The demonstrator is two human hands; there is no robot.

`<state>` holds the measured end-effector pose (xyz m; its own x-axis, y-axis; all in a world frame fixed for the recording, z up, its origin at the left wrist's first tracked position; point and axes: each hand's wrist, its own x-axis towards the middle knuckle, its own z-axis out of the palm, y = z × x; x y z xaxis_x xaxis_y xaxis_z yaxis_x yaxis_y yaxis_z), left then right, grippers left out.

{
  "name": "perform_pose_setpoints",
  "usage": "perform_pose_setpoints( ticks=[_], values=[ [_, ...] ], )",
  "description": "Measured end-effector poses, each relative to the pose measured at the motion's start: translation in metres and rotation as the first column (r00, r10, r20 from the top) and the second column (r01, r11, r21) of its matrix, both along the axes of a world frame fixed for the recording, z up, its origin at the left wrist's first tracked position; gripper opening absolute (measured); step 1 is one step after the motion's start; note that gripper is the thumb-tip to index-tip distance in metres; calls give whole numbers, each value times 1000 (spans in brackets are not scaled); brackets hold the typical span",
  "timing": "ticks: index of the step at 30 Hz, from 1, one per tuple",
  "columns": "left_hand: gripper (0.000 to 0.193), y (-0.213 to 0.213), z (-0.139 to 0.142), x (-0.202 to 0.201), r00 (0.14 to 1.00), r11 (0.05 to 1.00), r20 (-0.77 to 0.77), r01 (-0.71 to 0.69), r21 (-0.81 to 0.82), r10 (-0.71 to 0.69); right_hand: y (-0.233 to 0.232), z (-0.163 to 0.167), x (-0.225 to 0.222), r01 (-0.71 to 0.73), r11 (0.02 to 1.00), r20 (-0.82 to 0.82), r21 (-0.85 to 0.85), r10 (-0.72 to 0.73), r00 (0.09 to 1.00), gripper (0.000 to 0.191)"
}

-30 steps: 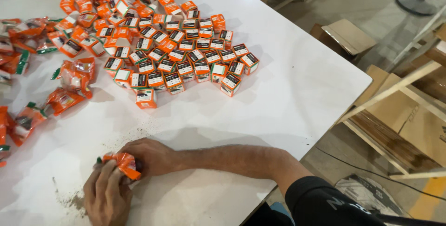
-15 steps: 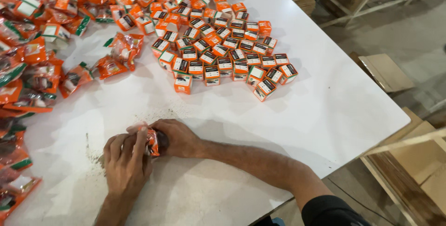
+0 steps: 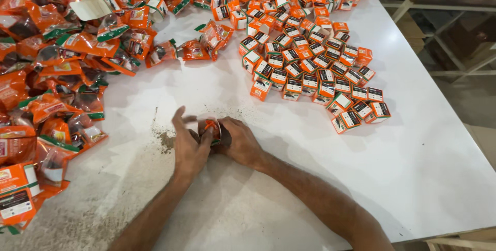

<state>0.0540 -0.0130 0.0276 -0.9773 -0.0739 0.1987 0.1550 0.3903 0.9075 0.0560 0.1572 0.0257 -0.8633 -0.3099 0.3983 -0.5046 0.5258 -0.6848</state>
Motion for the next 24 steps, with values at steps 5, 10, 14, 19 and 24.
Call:
perform_pose_setpoints(
  ticks=[5, 10, 14, 19, 24],
  values=[
    [19, -3, -2, -24, 979, 944, 57, 172, 282, -196, -1, -3, -1, -33, 999, 2, -31, 33, 999, 63],
    [16, 5, -11, -26, 999, 998, 26, 31, 49, -32, -3, -5, 2, -25, 997, -93, -66, 19, 995, 77],
    [14, -3, -16, -23, 996, 992, -26, 86, 93, -84, -6, -1, 8, -22, 999, -55, -32, 20, 998, 63],
    [15, -32, -14, -28, 876, 781, 218, 240, 576, -430, -4, 8, 7, -29, 997, -180, 73, 41, 983, 57],
    [13, -36, -10, -38, 847, 780, 306, 185, 598, -435, -6, 8, 5, -40, 993, -262, 107, 67, 963, 48]
  ],
)
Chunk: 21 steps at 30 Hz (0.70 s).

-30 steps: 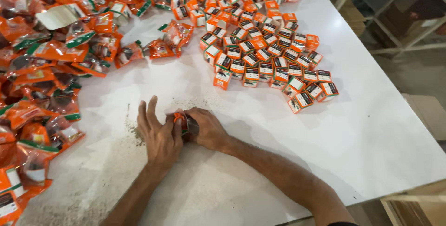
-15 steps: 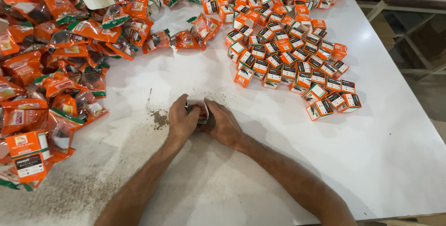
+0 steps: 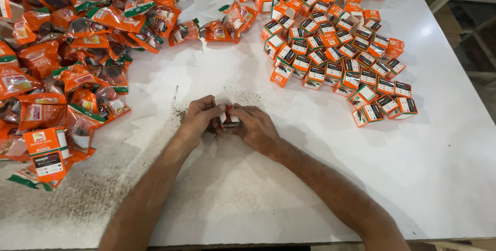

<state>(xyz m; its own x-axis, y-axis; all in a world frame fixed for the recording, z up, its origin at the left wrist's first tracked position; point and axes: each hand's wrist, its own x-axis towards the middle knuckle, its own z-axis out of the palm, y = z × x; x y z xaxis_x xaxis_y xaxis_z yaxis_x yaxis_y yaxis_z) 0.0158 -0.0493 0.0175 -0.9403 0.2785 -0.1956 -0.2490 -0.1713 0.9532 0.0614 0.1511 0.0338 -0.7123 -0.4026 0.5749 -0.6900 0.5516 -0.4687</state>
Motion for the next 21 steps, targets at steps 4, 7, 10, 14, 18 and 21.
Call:
perform_pose_setpoints(
  ticks=[4, 7, 10, 14, 18, 21],
  values=[
    [9, 13, 2, -3, 992, 985, -126, -51, -164, 30, -1, -3, 1, 17, 1000, 30, 6, -17, 999, 41],
    [18, 20, 2, 9, 677, 870, -736, -368, -328, 8, 3, -6, -2, 12, 1000, 137, -27, -8, 991, 45],
    [31, 18, 2, 28, 644, 858, -759, -335, -389, -92, 7, -13, -4, 66, 996, 289, -56, -47, 956, 55],
    [43, 6, 8, 37, 408, 832, -847, -288, -474, -341, 10, -24, -11, 132, 987, 347, -88, -94, 933, 58],
    [31, 5, 12, 33, 437, 820, -835, -302, -487, -335, 11, -28, -15, 124, 987, 336, -104, -83, 938, 61],
    [21, 6, 12, 32, 605, 861, -751, -201, -467, -265, 10, -27, -16, 106, 988, 300, -114, -68, 951, 61]
  ],
)
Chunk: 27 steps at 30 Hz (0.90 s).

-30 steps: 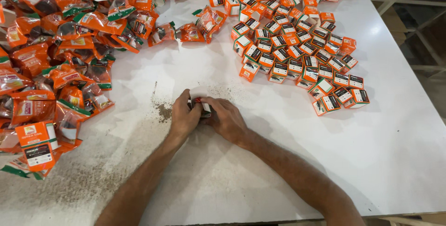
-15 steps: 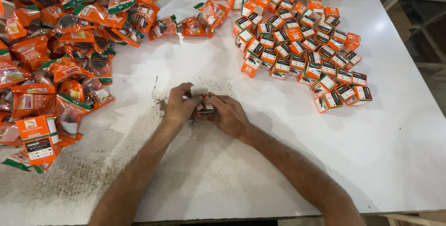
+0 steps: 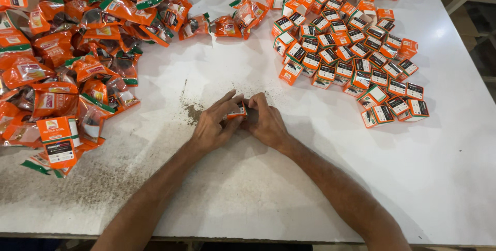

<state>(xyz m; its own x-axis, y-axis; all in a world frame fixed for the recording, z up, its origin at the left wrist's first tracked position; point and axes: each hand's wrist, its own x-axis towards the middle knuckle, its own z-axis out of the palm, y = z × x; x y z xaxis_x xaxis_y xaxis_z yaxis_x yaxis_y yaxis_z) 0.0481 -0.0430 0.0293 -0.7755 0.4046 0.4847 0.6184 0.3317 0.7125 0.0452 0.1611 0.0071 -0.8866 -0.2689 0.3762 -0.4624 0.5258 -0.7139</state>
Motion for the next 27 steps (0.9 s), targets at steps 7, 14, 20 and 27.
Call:
perform_pose_setpoints(
  ticks=[7, 14, 20, 27],
  values=[
    [17, -3, -3, -1, 993, 1000, 120, -5, 16, 3, -2, 5, 2, 12, 1000, 76, -1, -11, 997, 64],
    [25, -8, -7, -1, 986, 987, -82, 135, -85, -142, -1, 6, 1, -5, 1000, 26, 9, 5, 1000, 65],
    [39, -5, -10, 12, 982, 985, -166, 57, -164, -85, -6, 10, 8, -19, 1000, -13, 16, 19, 1000, 61],
    [37, -6, -15, 9, 948, 958, -315, -120, -261, 33, 3, 18, -4, -71, 945, -305, 320, 174, 936, 77]
  ],
)
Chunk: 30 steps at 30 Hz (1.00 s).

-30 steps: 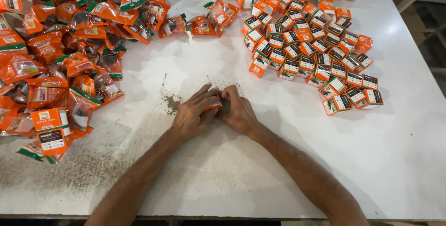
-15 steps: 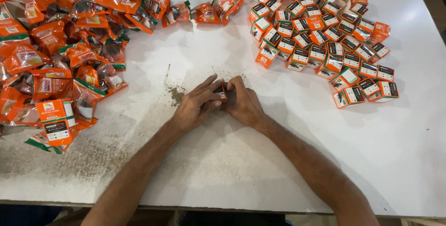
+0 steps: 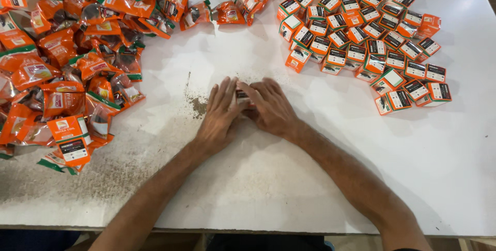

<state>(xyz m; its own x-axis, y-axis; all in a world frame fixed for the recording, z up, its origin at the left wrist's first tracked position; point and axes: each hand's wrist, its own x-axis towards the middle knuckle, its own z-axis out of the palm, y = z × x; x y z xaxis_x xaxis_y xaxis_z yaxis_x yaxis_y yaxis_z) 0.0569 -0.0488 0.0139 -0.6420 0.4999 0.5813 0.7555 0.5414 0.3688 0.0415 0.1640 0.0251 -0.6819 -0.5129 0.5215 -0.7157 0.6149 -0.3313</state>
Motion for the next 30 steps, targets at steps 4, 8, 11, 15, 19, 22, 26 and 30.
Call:
perform_pose_setpoints(
  ticks=[4, 8, 11, 15, 19, 22, 26, 30],
  values=[
    [42, -5, 1, -23, 991, 973, 27, -134, 186, 132, 24, 1, -55, 321, 936, -335, 144, -259, 906, 59],
    [49, -3, 0, -57, 977, 973, 94, -201, 116, 190, 70, 3, -108, 546, 820, -443, 173, -430, 787, 60],
    [52, -14, 0, -78, 972, 969, 111, -220, 114, 208, 88, 4, -124, 660, 735, -457, 156, -539, 708, 59],
    [53, -50, 24, -123, 944, 942, -59, -319, 100, 326, 86, 3, -129, 747, 655, -474, 115, -625, 620, 64],
    [58, -94, 87, -212, 815, 849, -240, -497, 179, 528, 69, -8, -130, 339, 939, -446, 59, -279, 851, 63],
    [75, -116, 127, -269, 583, 614, -196, -726, 310, 789, 64, -11, -137, 231, 970, -341, 71, -194, 920, 63],
    [39, -115, 146, -291, 507, 488, 8, -834, 257, 862, 72, -4, -135, 254, 967, -272, -37, -254, 928, 73],
    [46, -54, 125, -268, 768, 940, -563, -337, 50, 305, 60, -4, -130, 172, 966, -469, -196, -246, 848, 103]
  ],
)
